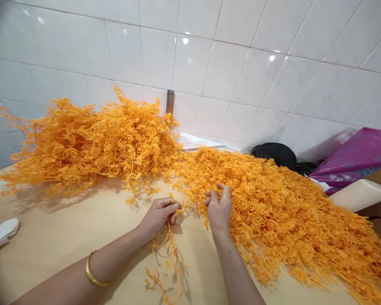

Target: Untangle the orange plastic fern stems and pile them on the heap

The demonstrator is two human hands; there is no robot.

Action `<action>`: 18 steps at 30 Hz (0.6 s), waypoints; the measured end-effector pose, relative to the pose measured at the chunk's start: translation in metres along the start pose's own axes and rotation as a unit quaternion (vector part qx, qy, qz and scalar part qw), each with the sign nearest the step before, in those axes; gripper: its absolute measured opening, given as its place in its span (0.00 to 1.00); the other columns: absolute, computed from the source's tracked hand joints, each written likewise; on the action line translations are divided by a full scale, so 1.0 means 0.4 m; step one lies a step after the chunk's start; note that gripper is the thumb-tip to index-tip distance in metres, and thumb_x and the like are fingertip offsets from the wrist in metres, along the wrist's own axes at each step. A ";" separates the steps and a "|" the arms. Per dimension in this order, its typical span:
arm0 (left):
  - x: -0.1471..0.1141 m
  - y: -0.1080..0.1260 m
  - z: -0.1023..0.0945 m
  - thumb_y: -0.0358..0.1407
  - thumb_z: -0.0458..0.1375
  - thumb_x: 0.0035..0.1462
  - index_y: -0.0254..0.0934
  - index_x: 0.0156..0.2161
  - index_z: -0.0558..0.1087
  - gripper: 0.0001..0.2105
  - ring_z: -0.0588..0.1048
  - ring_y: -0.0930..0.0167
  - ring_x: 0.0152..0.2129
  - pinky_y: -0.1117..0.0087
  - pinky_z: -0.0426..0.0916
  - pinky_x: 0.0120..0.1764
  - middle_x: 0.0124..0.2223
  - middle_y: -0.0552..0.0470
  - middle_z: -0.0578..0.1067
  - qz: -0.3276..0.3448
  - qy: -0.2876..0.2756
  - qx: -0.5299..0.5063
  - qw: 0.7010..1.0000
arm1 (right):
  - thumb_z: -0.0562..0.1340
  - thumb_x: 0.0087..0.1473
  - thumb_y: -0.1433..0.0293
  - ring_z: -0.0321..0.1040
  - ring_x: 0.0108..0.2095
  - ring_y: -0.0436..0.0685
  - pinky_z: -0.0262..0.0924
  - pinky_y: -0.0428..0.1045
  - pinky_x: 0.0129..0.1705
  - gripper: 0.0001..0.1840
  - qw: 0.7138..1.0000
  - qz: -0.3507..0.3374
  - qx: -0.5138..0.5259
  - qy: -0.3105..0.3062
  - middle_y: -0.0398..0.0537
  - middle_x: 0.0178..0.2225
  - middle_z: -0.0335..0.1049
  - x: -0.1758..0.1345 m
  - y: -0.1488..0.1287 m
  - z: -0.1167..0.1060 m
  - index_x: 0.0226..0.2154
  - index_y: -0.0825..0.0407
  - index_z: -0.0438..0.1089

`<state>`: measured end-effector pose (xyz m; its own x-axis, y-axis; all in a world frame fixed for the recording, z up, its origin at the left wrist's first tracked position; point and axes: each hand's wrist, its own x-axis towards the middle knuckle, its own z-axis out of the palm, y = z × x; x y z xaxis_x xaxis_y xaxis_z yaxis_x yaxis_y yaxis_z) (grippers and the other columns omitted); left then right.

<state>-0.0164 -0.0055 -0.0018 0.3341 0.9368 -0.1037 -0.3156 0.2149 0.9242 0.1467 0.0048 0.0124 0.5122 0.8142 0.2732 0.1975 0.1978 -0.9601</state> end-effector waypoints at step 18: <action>-0.001 -0.015 0.014 0.36 0.56 0.42 0.33 0.15 0.61 0.12 0.60 0.80 0.10 0.74 0.63 0.20 0.13 0.59 0.57 0.032 -0.019 0.060 0.997 | 0.57 0.44 0.59 0.42 0.14 0.43 0.39 0.41 0.14 0.13 0.976 0.051 0.034 -0.208 0.34 0.15 0.48 -0.058 0.001 0.042 0.25 0.52 0.60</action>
<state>-0.0098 -0.0085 -0.0053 0.3514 0.9357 -0.0309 -0.2288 0.1179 0.9663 0.1211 -0.0047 0.0045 0.1406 0.9800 0.1410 0.0995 0.1277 -0.9868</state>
